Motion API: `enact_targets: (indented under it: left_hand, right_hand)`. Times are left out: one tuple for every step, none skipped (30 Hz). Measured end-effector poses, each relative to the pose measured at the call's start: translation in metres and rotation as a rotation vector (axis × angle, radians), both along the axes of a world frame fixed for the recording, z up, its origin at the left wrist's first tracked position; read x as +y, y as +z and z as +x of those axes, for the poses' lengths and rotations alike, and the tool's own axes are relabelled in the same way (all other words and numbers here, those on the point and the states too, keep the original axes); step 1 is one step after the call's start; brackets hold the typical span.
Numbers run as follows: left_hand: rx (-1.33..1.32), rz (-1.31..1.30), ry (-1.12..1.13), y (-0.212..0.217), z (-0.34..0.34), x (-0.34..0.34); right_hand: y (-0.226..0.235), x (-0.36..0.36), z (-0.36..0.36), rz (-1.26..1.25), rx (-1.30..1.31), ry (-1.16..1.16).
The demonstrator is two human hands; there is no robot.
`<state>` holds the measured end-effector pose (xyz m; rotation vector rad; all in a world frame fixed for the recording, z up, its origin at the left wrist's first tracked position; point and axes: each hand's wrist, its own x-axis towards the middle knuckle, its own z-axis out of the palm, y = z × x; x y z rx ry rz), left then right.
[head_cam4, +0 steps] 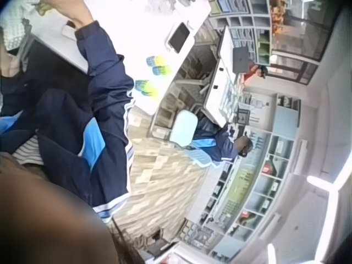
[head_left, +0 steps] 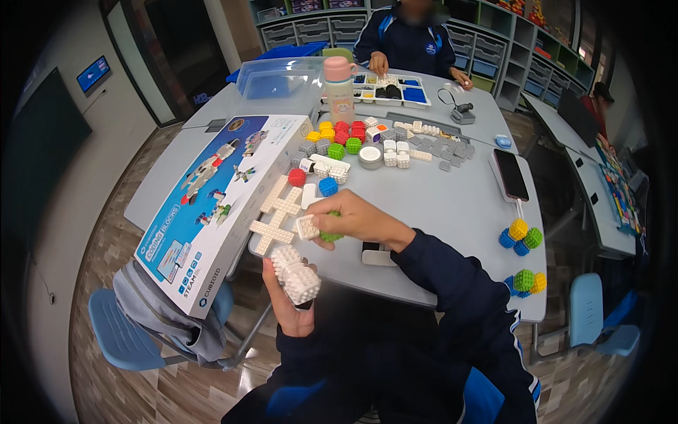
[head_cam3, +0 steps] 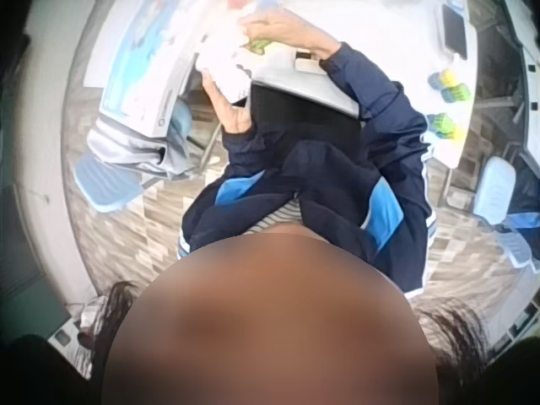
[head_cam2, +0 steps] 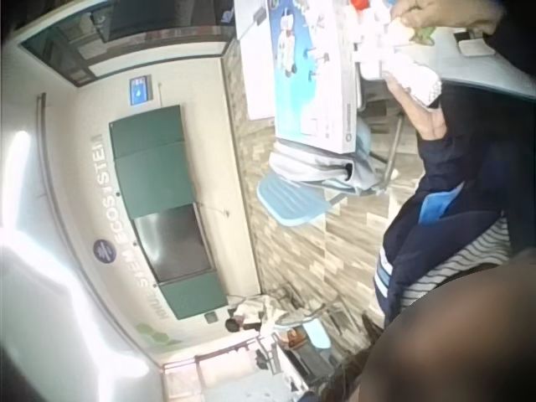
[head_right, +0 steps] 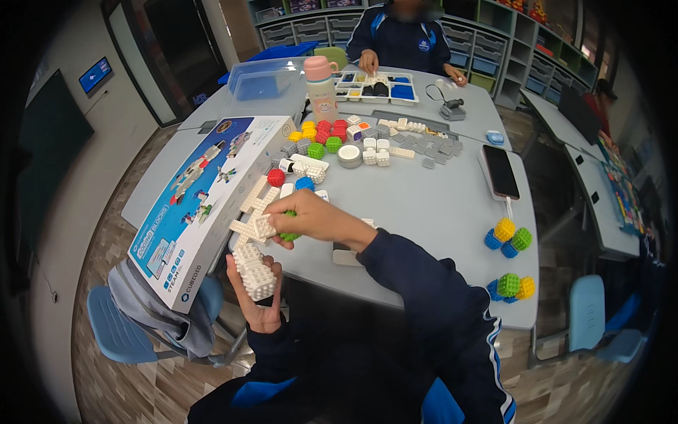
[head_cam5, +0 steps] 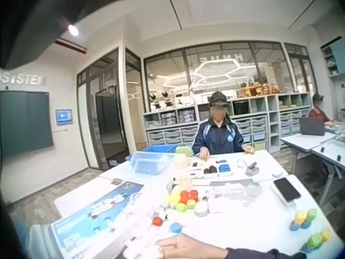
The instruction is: The person assembles colorful interlocking plastic blocks into small structures on a table. They pick up blocks, align them, and snap them together, occasionally adjusting the assembled pieces. The person also handles white rectangular blocks and a small black component, integrating them into the build.
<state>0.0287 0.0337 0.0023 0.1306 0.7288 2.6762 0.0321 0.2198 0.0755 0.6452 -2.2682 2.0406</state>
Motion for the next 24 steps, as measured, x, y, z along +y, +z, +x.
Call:
enact_targets:
  left_hand:
    - [0.012,-0.037,0.017,-0.001,0.003,0.001]
    - [0.017,-0.068,0.056,-0.002,0.004,0.003]
    - [0.008,-0.062,0.005,-0.001,0.004,0.002]
    - [0.039,-0.017,-0.067,-0.001,0.005,0.002]
    - [0.091,0.06,-0.155,-0.001,0.007,0.001]
    - [0.052,0.049,-0.159,-0.002,0.009,0.001]
    - [0.043,0.073,-0.181,-0.002,0.01,0.001]
    - [0.037,0.099,-0.203,-0.002,0.011,0.001]
    - [0.034,0.042,-0.17,-0.002,0.013,0.001]
    - [0.034,-0.011,-0.135,-0.002,0.014,0.001]
    - [0.065,-0.035,-0.117,-0.003,0.016,0.001]
    - [0.033,-0.074,-0.104,-0.004,0.016,0.001]
    - [0.032,-0.084,-0.11,-0.005,0.016,0.001]
    - [0.031,-0.095,-0.115,-0.006,0.014,0.002]
    - [-0.009,-0.098,-0.056,-0.01,0.017,0.005]
    - [-0.007,-0.095,-0.073,-0.012,0.014,0.007]
    - [-0.006,-0.096,-0.092,-0.015,0.014,0.008]
    - [-0.009,-0.099,-0.111,-0.018,0.013,0.009]
    - [-0.015,-0.09,-0.143,-0.021,0.011,0.009]
    - [0.018,-0.088,-0.166,-0.022,0.011,0.01]
    - [0.039,-0.091,-0.187,-0.023,0.011,0.01]
    - [0.073,-0.114,-0.21,-0.022,0.012,0.01]
    - [0.107,-0.088,-0.25,-0.02,0.012,0.009]
    - [0.124,-0.123,-0.23,-0.017,0.015,0.009]
  right_hand:
    - [-0.002,0.006,-0.004,-0.018,-0.001,-0.014]
    - [-0.005,0.013,-0.006,-0.029,0.038,-0.021]
    - [-0.007,0.023,-0.009,-0.011,0.042,-0.054]
    - [-0.01,0.035,-0.013,-0.004,0.068,-0.065]
    - [-0.013,0.053,-0.017,0.03,0.007,-0.186]
    - [-0.016,0.075,-0.021,0.021,0.033,-0.234]
    - [-0.019,0.1,-0.027,0.009,-0.076,-0.413]
    - [-0.026,0.126,-0.031,-0.042,-0.084,-0.506]
    - [-0.036,0.152,-0.032,-0.123,-0.122,-0.697]
    - [-0.046,0.18,-0.032,-0.213,-0.092,-0.82]
    - [-0.057,0.208,-0.031,-0.264,-0.16,-0.988]
    - [-0.068,0.233,-0.031,-0.32,-0.208,-1.141]
    - [-0.079,0.255,-0.028,-0.334,-0.189,-1.126]
    - [-0.089,0.272,-0.028,-0.346,-0.229,-1.207]
    - [-0.097,0.284,-0.033,-0.339,-0.174,-1.173]
    - [-0.103,0.292,-0.036,-0.33,-0.168,-1.217]
    - [-0.104,0.298,-0.038,-0.331,-0.193,-1.282]
    - [-0.104,0.301,-0.042,-0.349,-0.165,-1.275]
    - [-0.102,0.3,-0.047,-0.378,-0.166,-1.287]
    - [-0.098,0.296,-0.05,-0.413,-0.15,-1.273]
    - [-0.091,0.292,-0.051,-0.405,-0.172,-1.252]
    - [-0.083,0.285,-0.05,-0.378,-0.171,-1.236]
    - [-0.073,0.278,-0.047,-0.355,-0.166,-1.208]
    - [-0.061,0.269,-0.041,-0.329,-0.179,-1.202]
